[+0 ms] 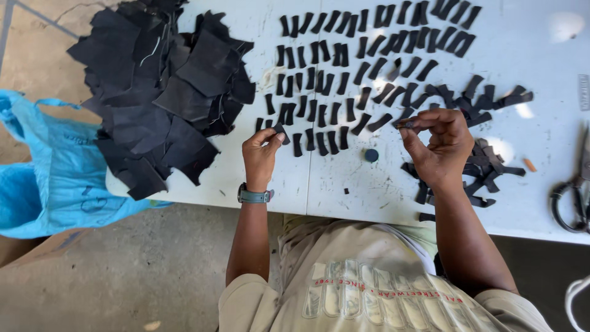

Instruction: The person repeatedly picks up small black rubber pieces from a table and inserts a small cylindrical object into them by hand. The person handles the items one at a time, placing the finished units back on the table in a growing pile.

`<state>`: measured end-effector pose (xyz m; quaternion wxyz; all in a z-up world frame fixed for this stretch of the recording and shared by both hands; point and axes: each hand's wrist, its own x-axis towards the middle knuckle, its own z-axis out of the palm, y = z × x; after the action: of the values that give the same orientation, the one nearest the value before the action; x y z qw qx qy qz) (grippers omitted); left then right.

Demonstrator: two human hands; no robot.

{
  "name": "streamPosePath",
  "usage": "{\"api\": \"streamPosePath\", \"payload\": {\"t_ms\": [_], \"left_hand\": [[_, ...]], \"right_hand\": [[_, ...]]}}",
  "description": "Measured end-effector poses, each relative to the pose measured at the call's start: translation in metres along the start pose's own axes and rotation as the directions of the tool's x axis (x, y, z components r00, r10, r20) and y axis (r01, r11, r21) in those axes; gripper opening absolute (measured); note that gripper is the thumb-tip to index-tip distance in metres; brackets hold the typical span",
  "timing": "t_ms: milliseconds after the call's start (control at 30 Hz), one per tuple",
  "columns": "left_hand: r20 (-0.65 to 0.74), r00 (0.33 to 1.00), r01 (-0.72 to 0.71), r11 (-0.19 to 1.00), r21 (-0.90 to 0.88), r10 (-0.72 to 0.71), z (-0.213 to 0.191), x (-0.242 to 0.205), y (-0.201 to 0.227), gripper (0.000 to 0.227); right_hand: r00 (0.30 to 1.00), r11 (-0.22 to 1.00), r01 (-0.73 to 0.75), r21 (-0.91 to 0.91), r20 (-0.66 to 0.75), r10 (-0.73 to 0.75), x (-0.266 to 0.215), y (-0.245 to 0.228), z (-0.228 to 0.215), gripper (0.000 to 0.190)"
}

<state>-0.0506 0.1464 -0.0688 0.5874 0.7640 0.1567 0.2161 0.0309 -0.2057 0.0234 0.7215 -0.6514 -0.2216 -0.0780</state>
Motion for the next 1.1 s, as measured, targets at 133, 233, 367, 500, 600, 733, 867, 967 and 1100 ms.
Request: {"api": "streamPosePath", "payload": {"t_ms": [133, 233, 367, 500, 600, 733, 867, 967, 1100], "left_hand": [[-0.015, 0.984, 0.174, 0.945, 0.277, -0.177, -0.009, -0.001, 0.001, 0.042], [-0.008, 0.973, 0.213, 0.894, 0.395, -0.229, -0.002, -0.001, 0.005, 0.05], [-0.03, 0.98, 0.181, 0.822, 0.54, -0.196, 0.004, -0.002, 0.009, 0.057], [-0.068, 0.987, 0.157, 0.78, 0.605, -0.147, 0.004, -0.006, 0.029, 0.059], [-0.051, 0.997, -0.024, 0.819, 0.574, 0.065, 0.018, -0.01, 0.056, 0.045], [0.327, 0.926, -0.336, 0.81, 0.481, 0.19, 0.085, -0.023, 0.086, 0.022], [0.66, 0.611, -0.706, 0.678, 0.206, 0.437, 0.17, -0.052, 0.1, 0.017], [0.77, 0.48, -0.746, 0.657, 0.106, 0.421, 0.217, -0.071, 0.104, 0.013], [0.844, 0.387, -0.799, 0.592, 0.106, 0.371, 0.25, -0.08, 0.104, 0.012]], "right_hand": [[0.998, 1.0, -0.016, -0.016, 0.054, 0.017, -0.004, 0.004, 0.019, 0.036], [0.997, 0.999, -0.035, -0.027, 0.063, 0.036, -0.006, 0.005, 0.026, 0.037], [0.998, 0.999, -0.021, -0.029, 0.051, 0.022, -0.005, 0.002, 0.018, 0.034], [1.0, 0.999, -0.006, -0.054, -0.016, 0.005, -0.007, 0.003, -0.007, 0.03], [0.991, 0.999, -0.028, -0.042, -0.135, 0.022, -0.008, 0.001, -0.029, 0.032], [0.97, 0.997, -0.007, -0.078, -0.243, -0.012, -0.008, -0.01, -0.058, 0.03], [0.949, 0.993, -0.006, -0.121, -0.314, -0.033, -0.013, -0.02, -0.073, 0.032], [0.941, 0.995, -0.001, -0.096, -0.337, -0.031, -0.019, -0.023, -0.084, 0.031], [0.929, 0.998, -0.018, -0.057, -0.369, -0.005, -0.022, -0.024, -0.087, 0.029]]}}
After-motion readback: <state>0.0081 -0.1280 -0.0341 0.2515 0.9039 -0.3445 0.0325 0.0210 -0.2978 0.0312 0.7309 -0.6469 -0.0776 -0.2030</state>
